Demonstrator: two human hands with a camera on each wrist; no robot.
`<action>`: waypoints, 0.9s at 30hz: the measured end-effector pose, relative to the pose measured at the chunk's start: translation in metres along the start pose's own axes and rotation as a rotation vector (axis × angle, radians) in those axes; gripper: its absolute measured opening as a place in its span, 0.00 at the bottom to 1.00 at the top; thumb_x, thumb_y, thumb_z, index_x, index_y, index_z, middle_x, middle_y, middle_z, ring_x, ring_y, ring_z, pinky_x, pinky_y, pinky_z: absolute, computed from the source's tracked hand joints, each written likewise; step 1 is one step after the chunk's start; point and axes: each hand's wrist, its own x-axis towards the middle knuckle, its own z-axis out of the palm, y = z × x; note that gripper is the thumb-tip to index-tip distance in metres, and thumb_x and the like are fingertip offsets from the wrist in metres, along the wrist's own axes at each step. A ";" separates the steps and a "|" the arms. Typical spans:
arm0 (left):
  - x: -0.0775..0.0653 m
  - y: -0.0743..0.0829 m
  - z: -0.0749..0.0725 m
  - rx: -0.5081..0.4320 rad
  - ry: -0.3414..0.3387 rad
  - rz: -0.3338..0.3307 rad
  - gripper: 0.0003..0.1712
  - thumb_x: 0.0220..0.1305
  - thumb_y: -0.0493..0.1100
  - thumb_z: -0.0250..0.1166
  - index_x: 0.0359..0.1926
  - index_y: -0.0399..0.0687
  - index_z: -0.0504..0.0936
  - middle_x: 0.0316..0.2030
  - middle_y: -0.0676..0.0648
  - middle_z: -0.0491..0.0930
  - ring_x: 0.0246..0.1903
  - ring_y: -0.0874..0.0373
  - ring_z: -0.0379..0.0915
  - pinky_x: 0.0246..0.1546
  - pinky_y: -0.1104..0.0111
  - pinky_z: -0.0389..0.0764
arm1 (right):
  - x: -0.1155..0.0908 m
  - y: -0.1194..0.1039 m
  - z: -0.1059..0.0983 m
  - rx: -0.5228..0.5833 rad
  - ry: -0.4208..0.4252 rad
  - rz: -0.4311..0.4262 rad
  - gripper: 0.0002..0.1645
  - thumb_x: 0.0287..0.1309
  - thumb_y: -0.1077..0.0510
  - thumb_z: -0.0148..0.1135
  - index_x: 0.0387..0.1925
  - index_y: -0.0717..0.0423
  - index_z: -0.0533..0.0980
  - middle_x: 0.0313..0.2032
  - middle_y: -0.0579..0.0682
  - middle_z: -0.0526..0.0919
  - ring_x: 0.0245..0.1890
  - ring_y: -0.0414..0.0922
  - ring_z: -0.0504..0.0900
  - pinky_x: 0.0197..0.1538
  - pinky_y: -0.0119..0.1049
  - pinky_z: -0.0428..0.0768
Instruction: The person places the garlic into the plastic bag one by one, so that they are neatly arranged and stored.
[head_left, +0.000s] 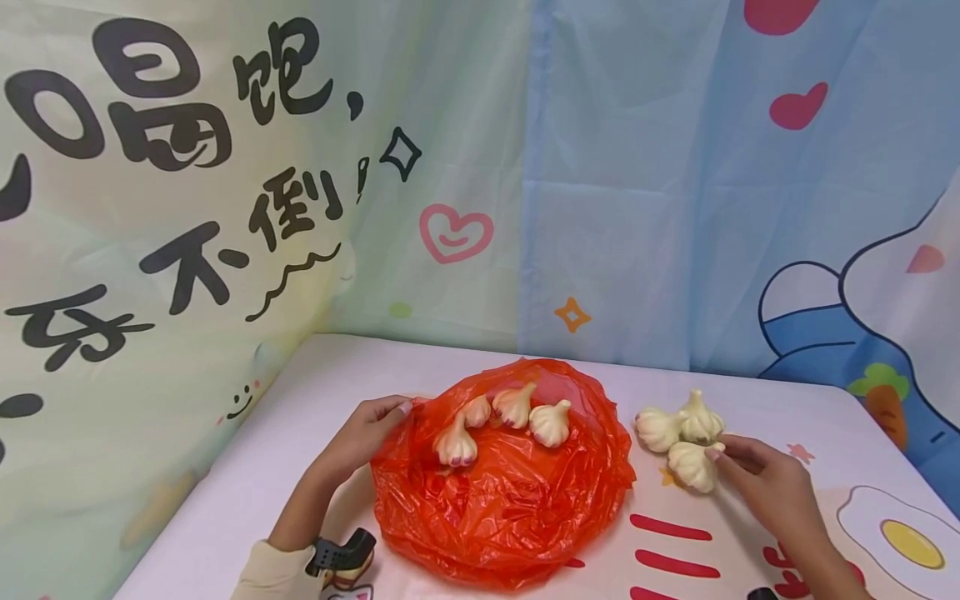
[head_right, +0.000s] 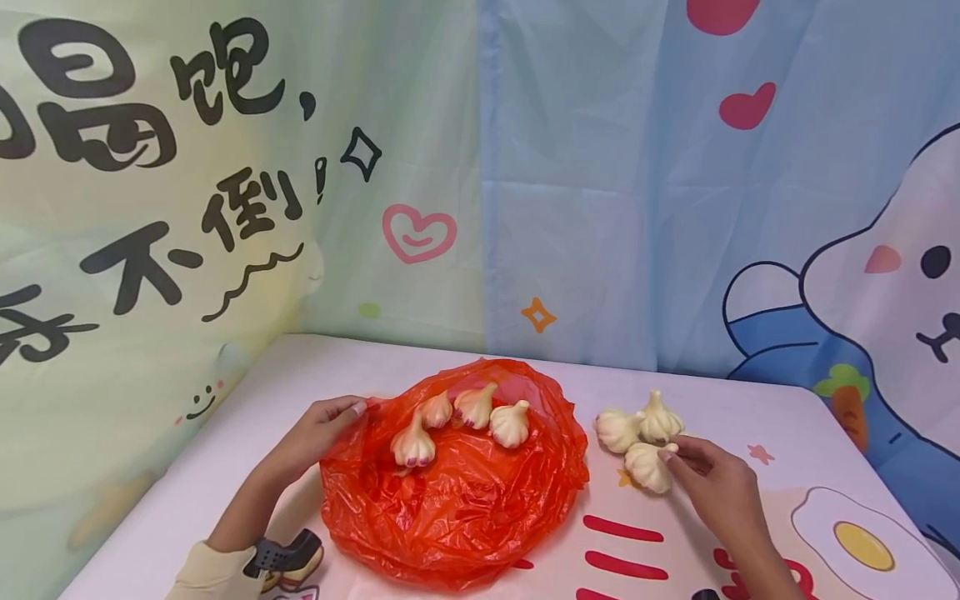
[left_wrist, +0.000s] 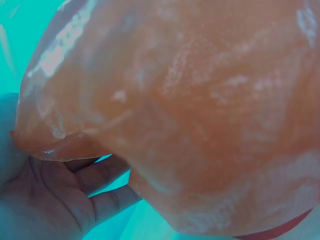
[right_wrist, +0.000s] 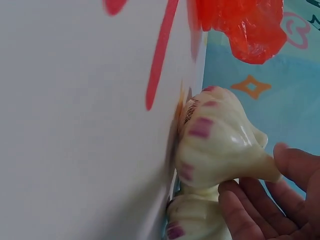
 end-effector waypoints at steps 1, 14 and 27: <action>0.000 0.000 0.000 0.001 0.001 0.000 0.23 0.75 0.51 0.52 0.56 0.40 0.79 0.44 0.41 0.82 0.36 0.49 0.79 0.39 0.61 0.84 | 0.001 -0.001 0.001 0.002 -0.001 0.000 0.34 0.62 0.45 0.64 0.58 0.68 0.73 0.52 0.69 0.78 0.53 0.65 0.76 0.50 0.52 0.76; 0.000 0.001 -0.001 -0.003 0.003 0.007 0.23 0.75 0.52 0.51 0.57 0.41 0.79 0.46 0.41 0.82 0.38 0.49 0.80 0.40 0.61 0.83 | 0.002 -0.007 0.008 0.038 -0.019 -0.038 0.29 0.66 0.46 0.60 0.59 0.64 0.74 0.54 0.68 0.77 0.55 0.65 0.75 0.46 0.46 0.78; -0.001 0.000 0.000 -0.035 -0.005 0.014 0.22 0.75 0.49 0.52 0.60 0.40 0.77 0.48 0.39 0.81 0.37 0.48 0.80 0.39 0.59 0.84 | -0.003 -0.014 0.007 0.109 -0.067 -0.028 0.35 0.68 0.42 0.56 0.64 0.64 0.70 0.60 0.70 0.71 0.61 0.68 0.68 0.46 0.45 0.77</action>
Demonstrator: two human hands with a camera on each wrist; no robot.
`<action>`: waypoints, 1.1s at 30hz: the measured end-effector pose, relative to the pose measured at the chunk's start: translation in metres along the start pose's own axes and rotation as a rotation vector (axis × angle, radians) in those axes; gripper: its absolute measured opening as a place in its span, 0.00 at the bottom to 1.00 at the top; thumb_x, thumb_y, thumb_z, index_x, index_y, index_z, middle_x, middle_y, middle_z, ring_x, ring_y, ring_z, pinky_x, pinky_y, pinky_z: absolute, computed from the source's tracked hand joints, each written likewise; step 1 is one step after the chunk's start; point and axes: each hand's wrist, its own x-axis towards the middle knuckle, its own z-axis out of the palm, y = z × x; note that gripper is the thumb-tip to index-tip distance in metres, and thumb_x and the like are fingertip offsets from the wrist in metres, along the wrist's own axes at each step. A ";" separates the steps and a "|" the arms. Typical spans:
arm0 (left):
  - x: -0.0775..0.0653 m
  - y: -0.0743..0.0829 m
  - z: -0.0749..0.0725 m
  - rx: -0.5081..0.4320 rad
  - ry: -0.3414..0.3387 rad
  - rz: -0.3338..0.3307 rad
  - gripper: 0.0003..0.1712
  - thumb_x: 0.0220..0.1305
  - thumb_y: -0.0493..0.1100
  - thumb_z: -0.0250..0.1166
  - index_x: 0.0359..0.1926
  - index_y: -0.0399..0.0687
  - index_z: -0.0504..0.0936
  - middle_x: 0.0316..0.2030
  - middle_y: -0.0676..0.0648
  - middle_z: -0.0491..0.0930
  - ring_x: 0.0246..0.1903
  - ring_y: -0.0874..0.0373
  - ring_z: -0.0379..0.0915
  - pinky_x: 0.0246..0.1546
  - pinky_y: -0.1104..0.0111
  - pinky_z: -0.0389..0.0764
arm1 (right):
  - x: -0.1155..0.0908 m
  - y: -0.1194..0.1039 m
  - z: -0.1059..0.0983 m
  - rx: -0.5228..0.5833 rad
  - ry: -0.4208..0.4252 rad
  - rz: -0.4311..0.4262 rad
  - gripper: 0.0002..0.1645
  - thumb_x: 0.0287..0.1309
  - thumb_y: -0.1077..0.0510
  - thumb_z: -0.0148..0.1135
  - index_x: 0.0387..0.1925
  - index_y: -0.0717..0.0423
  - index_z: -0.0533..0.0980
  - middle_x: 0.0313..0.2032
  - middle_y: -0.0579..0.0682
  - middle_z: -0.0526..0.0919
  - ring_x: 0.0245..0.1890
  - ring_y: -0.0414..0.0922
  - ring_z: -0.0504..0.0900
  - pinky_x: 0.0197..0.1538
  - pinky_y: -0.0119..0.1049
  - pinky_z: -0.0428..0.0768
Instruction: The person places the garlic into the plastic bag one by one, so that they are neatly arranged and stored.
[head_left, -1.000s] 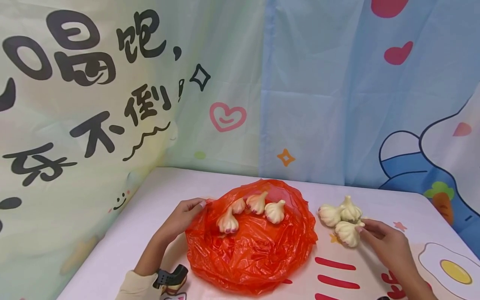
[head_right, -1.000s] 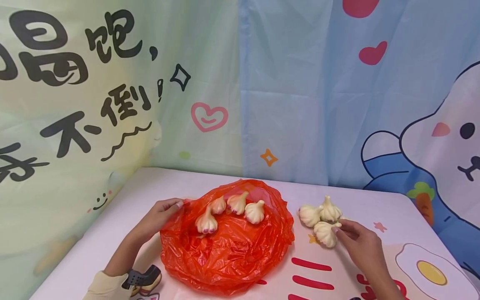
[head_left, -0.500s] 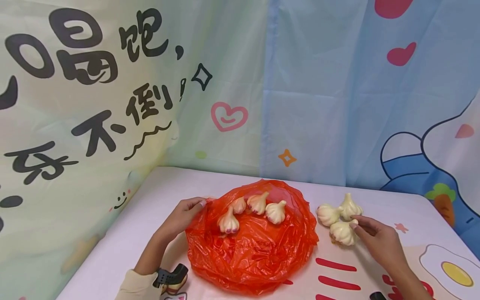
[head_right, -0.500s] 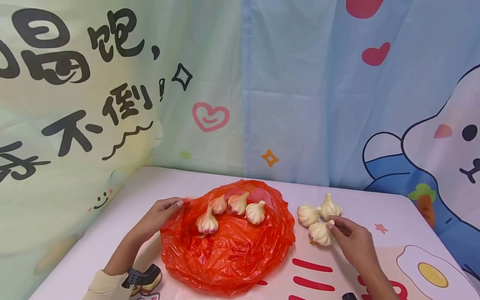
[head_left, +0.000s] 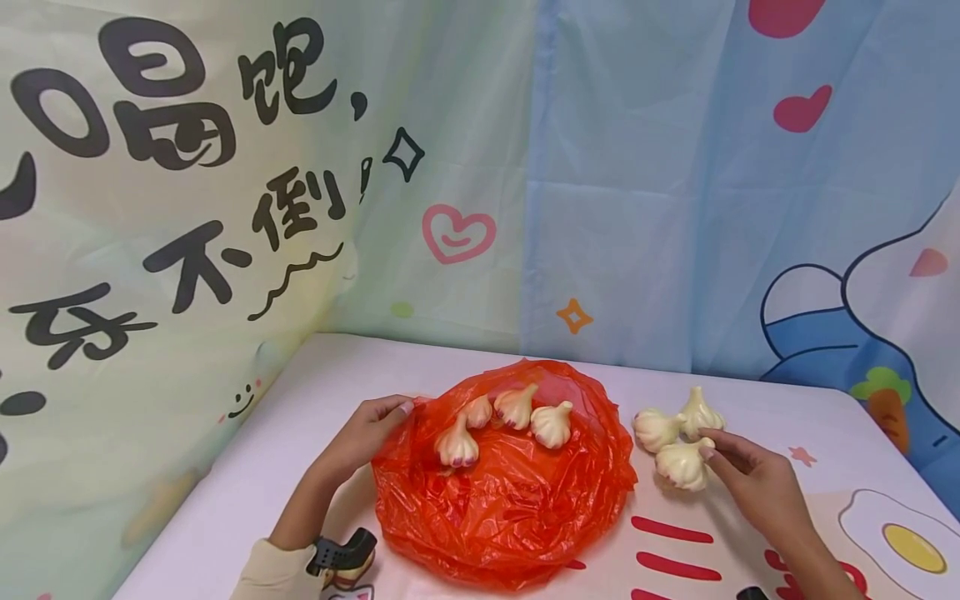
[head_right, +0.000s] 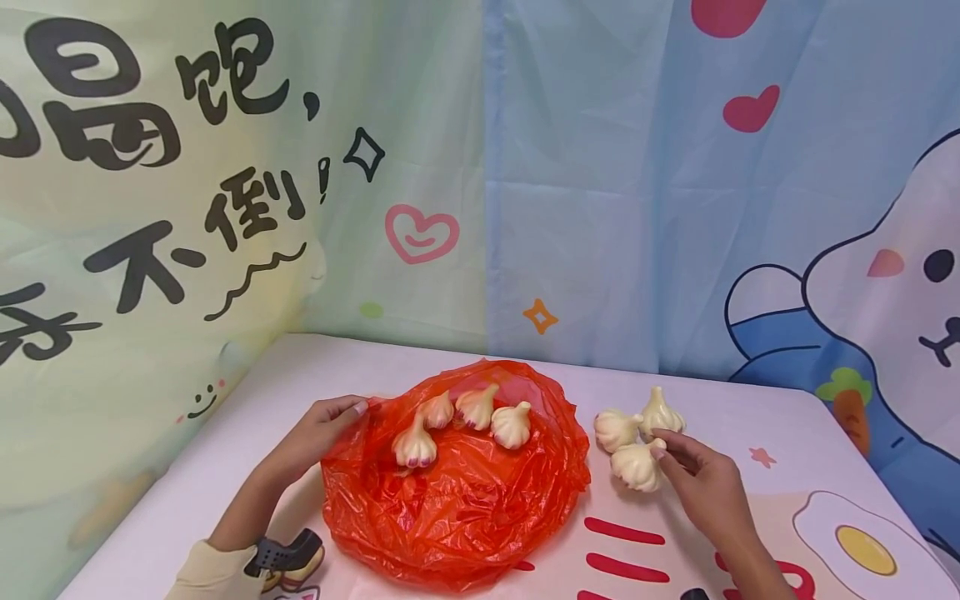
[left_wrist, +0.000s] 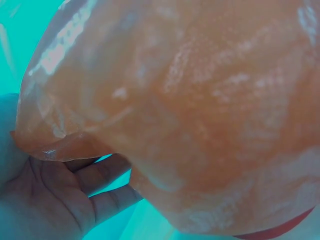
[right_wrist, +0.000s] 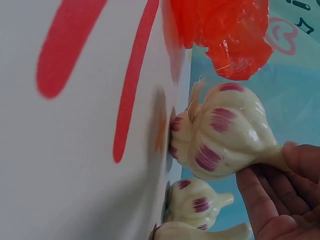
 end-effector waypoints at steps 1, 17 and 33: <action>0.000 0.000 0.000 -0.002 0.000 0.000 0.22 0.75 0.49 0.51 0.60 0.39 0.77 0.48 0.39 0.81 0.37 0.49 0.80 0.38 0.59 0.84 | 0.000 -0.001 0.000 0.004 -0.002 -0.002 0.35 0.68 0.42 0.56 0.64 0.64 0.70 0.60 0.70 0.71 0.61 0.68 0.68 0.47 0.45 0.76; 0.001 -0.002 -0.001 0.008 0.002 0.000 0.22 0.76 0.48 0.51 0.59 0.39 0.78 0.46 0.40 0.81 0.36 0.49 0.79 0.38 0.61 0.84 | -0.005 -0.022 -0.002 0.033 0.037 -0.052 0.38 0.66 0.38 0.55 0.65 0.60 0.70 0.62 0.68 0.70 0.60 0.66 0.70 0.43 0.41 0.78; 0.001 0.000 0.001 0.005 0.006 -0.019 0.23 0.75 0.51 0.52 0.59 0.40 0.78 0.48 0.40 0.81 0.38 0.49 0.80 0.39 0.60 0.84 | -0.011 -0.051 -0.002 0.093 0.097 -0.194 0.31 0.66 0.43 0.58 0.62 0.58 0.73 0.55 0.59 0.79 0.56 0.57 0.77 0.41 0.22 0.78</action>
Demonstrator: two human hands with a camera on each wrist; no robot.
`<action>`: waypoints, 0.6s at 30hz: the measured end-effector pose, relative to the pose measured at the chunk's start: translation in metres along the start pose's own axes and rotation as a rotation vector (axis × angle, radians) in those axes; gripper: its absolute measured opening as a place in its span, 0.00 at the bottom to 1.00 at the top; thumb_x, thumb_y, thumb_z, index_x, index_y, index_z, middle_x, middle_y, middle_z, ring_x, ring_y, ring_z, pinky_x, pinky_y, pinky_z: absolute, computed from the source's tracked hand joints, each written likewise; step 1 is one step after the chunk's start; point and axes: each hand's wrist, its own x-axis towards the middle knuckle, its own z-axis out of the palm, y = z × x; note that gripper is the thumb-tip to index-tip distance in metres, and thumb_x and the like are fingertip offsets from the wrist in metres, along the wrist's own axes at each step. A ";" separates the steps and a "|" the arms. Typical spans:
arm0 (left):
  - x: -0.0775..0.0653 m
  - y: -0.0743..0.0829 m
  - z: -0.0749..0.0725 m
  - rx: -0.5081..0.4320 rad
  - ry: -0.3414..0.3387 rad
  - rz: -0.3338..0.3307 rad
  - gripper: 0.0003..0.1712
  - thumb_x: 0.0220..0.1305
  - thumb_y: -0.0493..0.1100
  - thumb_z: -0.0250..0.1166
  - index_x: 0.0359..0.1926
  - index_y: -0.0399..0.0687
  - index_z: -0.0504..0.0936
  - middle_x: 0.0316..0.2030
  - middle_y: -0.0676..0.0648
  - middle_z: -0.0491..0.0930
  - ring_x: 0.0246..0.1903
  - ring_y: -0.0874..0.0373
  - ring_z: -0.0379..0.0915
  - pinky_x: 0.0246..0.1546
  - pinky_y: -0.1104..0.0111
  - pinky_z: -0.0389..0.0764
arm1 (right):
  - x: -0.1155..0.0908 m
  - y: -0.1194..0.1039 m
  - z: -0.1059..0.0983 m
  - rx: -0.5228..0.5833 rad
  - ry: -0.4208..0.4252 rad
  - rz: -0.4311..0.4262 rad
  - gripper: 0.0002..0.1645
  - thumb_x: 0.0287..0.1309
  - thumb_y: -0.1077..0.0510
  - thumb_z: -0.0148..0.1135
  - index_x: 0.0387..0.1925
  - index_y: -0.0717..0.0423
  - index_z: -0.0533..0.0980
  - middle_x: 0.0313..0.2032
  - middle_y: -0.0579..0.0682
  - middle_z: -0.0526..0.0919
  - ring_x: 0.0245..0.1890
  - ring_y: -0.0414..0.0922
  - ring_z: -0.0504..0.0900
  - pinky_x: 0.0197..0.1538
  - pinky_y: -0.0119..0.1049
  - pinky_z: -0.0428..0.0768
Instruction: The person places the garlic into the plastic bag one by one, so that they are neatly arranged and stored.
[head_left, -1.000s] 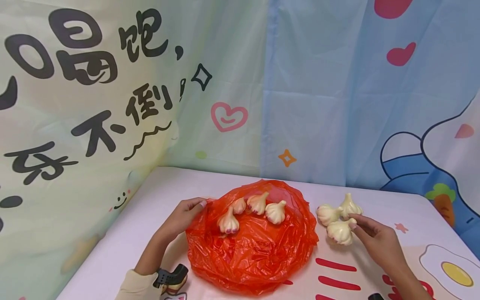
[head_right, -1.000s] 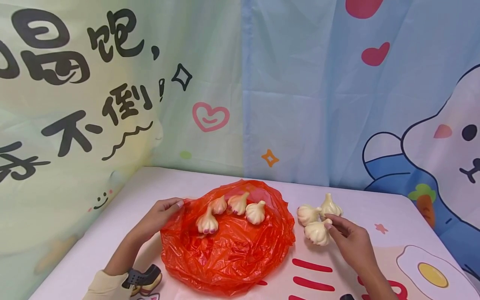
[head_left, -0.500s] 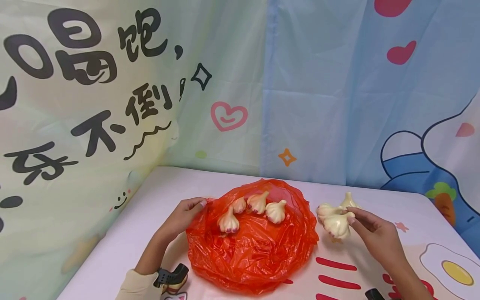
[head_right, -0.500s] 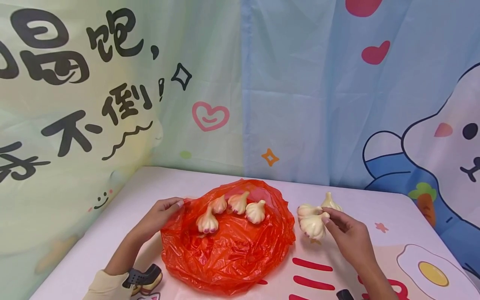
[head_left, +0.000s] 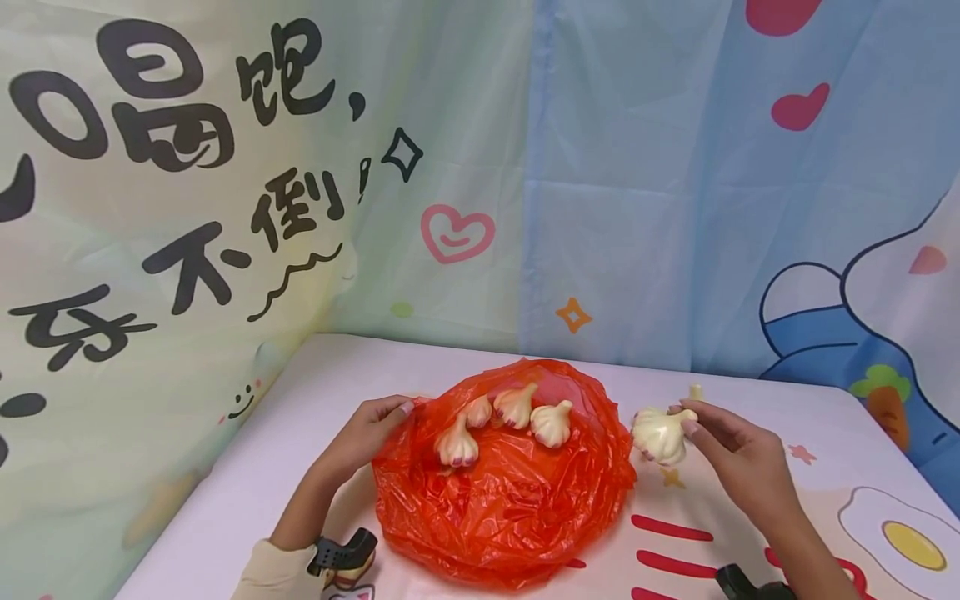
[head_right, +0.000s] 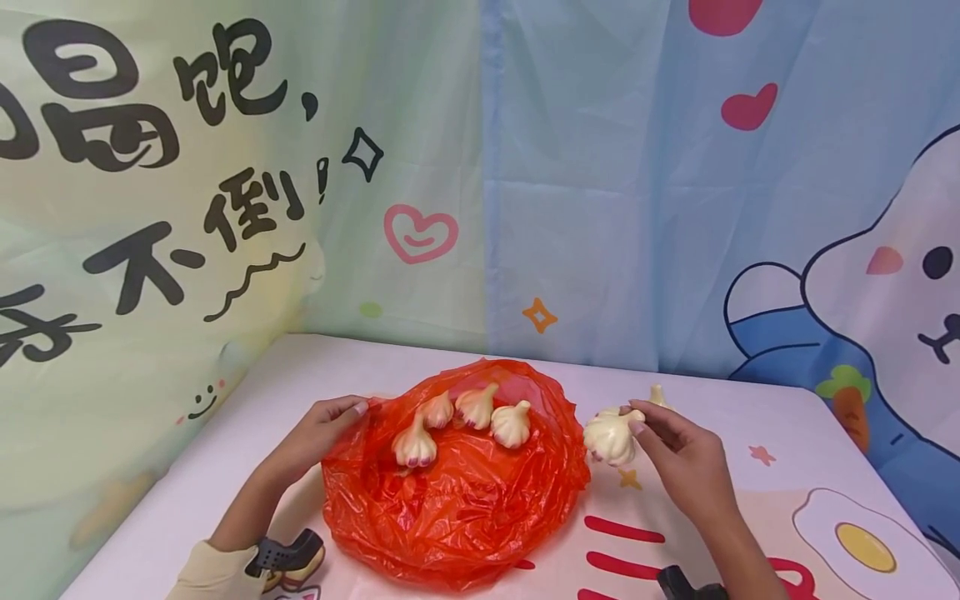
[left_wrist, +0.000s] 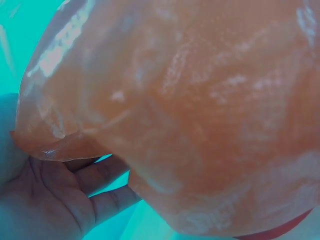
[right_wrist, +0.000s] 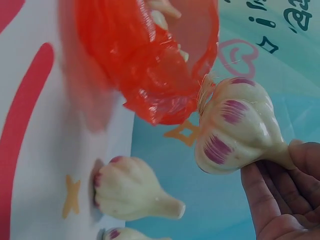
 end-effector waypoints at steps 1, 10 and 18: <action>0.000 0.000 0.000 -0.001 0.000 0.000 0.23 0.75 0.50 0.52 0.59 0.40 0.78 0.48 0.40 0.81 0.38 0.48 0.80 0.39 0.60 0.84 | 0.000 -0.001 0.000 0.001 0.005 -0.005 0.31 0.66 0.43 0.58 0.62 0.58 0.74 0.55 0.59 0.80 0.55 0.55 0.78 0.41 0.22 0.78; 0.001 -0.002 0.000 0.004 -0.002 0.002 0.23 0.74 0.52 0.53 0.58 0.40 0.79 0.46 0.41 0.82 0.37 0.49 0.80 0.39 0.61 0.84 | 0.001 -0.010 0.011 0.053 0.044 -0.062 0.28 0.65 0.44 0.60 0.60 0.55 0.76 0.54 0.55 0.81 0.52 0.37 0.79 0.45 0.23 0.75; 0.001 -0.002 0.001 0.009 0.004 -0.003 0.22 0.74 0.51 0.53 0.57 0.41 0.79 0.47 0.41 0.81 0.40 0.49 0.79 0.41 0.61 0.83 | 0.004 -0.022 0.022 0.142 0.003 -0.125 0.24 0.66 0.49 0.61 0.58 0.58 0.77 0.50 0.54 0.83 0.45 0.24 0.77 0.43 0.21 0.77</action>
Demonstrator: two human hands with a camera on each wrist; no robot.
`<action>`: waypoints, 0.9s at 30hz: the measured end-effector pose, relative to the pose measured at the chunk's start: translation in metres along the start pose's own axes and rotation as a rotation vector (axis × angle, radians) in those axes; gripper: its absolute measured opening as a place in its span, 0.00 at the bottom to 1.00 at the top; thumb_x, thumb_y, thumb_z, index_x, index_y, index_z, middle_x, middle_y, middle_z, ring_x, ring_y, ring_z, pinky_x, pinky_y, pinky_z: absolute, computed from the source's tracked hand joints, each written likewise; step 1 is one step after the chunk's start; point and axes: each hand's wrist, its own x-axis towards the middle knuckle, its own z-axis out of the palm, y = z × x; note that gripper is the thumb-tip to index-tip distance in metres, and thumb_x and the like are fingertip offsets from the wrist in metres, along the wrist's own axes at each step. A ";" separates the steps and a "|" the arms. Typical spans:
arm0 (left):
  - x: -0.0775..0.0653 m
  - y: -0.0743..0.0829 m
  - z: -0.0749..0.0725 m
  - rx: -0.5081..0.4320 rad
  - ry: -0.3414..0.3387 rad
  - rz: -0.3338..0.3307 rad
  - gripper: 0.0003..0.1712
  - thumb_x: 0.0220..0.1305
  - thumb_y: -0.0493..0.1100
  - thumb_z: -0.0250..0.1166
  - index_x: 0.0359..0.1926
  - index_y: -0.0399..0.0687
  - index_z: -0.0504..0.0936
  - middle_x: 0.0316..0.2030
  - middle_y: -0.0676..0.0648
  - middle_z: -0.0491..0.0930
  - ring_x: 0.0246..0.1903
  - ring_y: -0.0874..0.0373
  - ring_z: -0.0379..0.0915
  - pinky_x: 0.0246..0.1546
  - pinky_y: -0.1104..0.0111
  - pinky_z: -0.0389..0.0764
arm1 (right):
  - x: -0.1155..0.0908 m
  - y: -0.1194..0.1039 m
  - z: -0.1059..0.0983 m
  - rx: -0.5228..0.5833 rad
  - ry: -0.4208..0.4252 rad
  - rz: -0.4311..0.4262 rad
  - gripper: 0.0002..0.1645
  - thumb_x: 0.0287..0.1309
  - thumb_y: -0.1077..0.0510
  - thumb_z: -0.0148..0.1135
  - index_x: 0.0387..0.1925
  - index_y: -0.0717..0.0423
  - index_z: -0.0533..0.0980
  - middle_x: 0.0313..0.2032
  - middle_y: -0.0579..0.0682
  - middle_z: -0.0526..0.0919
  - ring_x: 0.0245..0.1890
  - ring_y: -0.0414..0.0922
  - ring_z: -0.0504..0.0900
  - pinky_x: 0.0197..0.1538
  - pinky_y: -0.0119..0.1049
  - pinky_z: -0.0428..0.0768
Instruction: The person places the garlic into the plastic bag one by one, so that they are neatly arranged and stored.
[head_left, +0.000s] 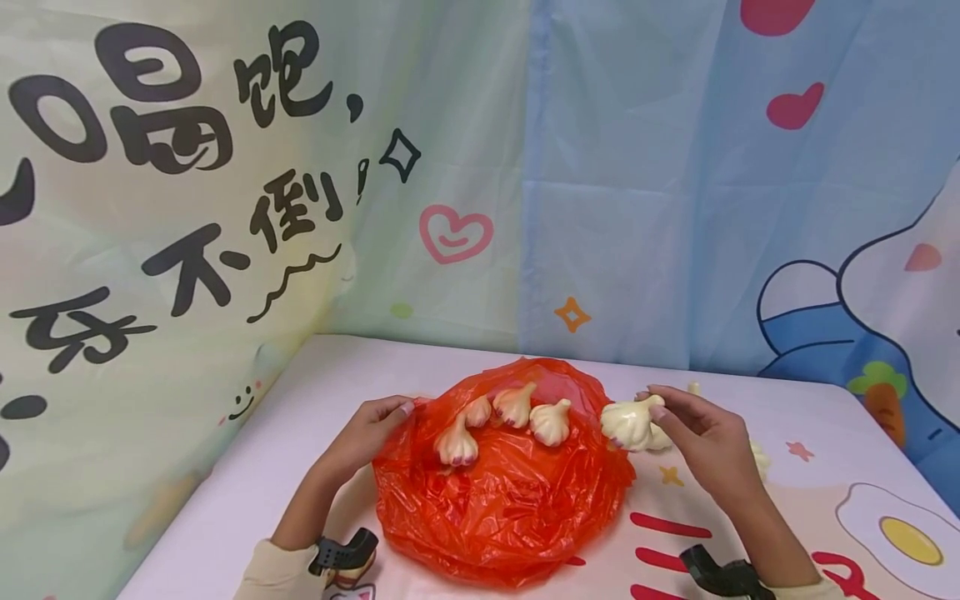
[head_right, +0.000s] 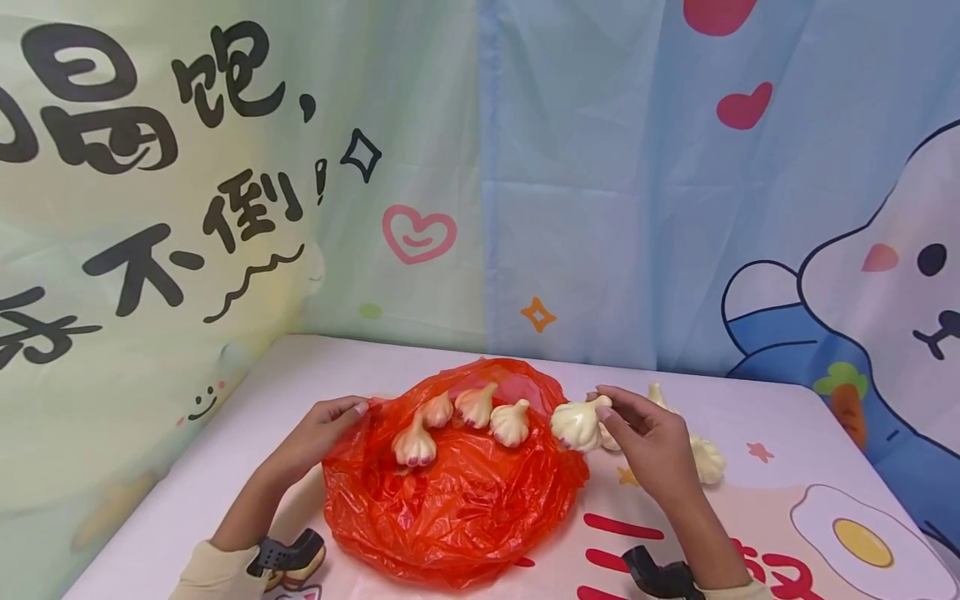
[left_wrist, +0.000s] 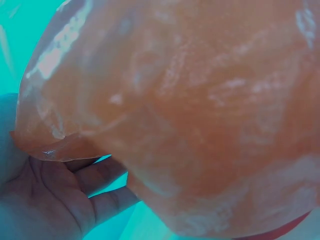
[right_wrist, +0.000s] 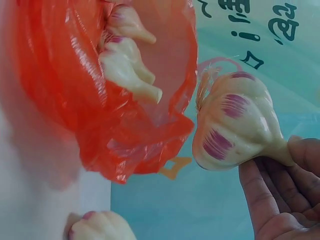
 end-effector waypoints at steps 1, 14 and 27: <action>0.000 0.000 0.000 0.003 0.003 -0.002 0.22 0.74 0.51 0.53 0.57 0.41 0.79 0.47 0.41 0.81 0.39 0.49 0.79 0.41 0.61 0.83 | 0.001 0.000 0.001 0.008 -0.009 -0.010 0.24 0.66 0.50 0.61 0.58 0.58 0.77 0.50 0.54 0.83 0.45 0.24 0.77 0.43 0.22 0.77; 0.000 0.001 0.000 0.010 0.002 -0.003 0.22 0.74 0.51 0.53 0.57 0.41 0.79 0.46 0.41 0.82 0.38 0.49 0.80 0.39 0.60 0.83 | 0.006 -0.007 0.017 0.092 -0.151 0.041 0.25 0.66 0.50 0.61 0.58 0.60 0.76 0.51 0.59 0.81 0.44 0.39 0.83 0.41 0.33 0.82; -0.001 0.003 -0.002 0.004 -0.018 0.023 0.23 0.75 0.50 0.52 0.58 0.39 0.79 0.46 0.40 0.82 0.37 0.49 0.79 0.39 0.62 0.83 | 0.018 -0.008 0.046 0.156 -0.269 0.060 0.23 0.65 0.53 0.63 0.56 0.62 0.78 0.50 0.57 0.82 0.49 0.53 0.81 0.46 0.35 0.82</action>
